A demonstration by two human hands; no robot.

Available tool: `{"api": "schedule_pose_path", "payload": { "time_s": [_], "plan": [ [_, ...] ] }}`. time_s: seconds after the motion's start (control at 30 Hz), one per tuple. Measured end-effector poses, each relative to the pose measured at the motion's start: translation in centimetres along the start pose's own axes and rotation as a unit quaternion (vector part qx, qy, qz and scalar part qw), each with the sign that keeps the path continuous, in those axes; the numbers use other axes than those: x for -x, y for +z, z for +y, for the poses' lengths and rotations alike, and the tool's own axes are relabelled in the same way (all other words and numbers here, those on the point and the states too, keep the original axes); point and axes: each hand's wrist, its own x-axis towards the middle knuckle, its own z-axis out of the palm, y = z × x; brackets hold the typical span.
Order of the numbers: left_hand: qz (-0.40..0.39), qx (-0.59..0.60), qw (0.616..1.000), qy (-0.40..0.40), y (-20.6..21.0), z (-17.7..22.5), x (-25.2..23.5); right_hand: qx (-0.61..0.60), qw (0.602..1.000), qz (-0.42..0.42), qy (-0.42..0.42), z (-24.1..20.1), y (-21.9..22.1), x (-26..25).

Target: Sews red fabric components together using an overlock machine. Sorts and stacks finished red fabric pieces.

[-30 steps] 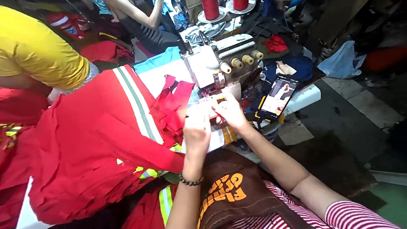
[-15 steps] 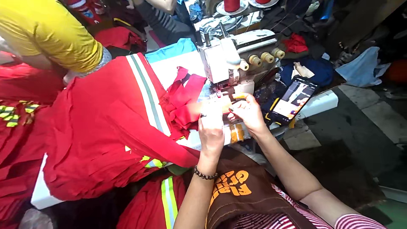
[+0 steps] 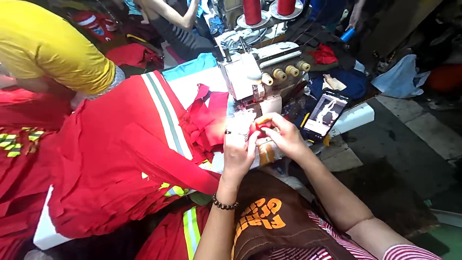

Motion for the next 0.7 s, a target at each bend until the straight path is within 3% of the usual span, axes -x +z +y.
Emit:
{"api": "schedule_pose_path", "payload": {
  "time_s": [0.1,0.2,0.27,0.3,0.37,0.5,0.63,0.7],
  "plan": [
    [-0.158,0.146,0.971,-0.102,-1.6,0.2,0.6,0.017,0.987,-0.109,-0.118,-3.1,-3.1,0.9],
    [-0.222,0.388,0.879,-0.166,-1.9,-0.5,2.4,-0.040,0.992,-0.070,-0.101,-3.8,-5.2,0.9],
    [-0.229,0.487,0.804,-0.252,-2.2,-0.4,4.2,-0.037,0.995,-0.029,-0.085,-3.6,-5.6,0.6],
    [-0.212,0.506,0.779,-0.303,-2.5,-0.4,5.1,-0.033,0.996,-0.015,-0.078,-3.4,-5.4,0.5],
    [-0.153,0.512,0.768,-0.352,-3.0,-1.0,6.6,-0.048,0.997,0.003,-0.059,-2.9,-4.8,0.3],
    [0.037,0.517,0.734,-0.439,-4.4,-2.3,7.7,-0.146,0.987,0.060,0.000,-1.2,-3.2,-0.3],
    [0.199,0.492,0.708,-0.466,-5.5,-2.3,6.6,-0.235,0.963,0.113,0.069,1.2,-0.4,-0.6],
    [0.258,0.455,0.714,-0.466,-5.8,-1.7,5.8,-0.261,0.950,0.145,0.094,1.8,1.0,-0.5]
  ]
}}
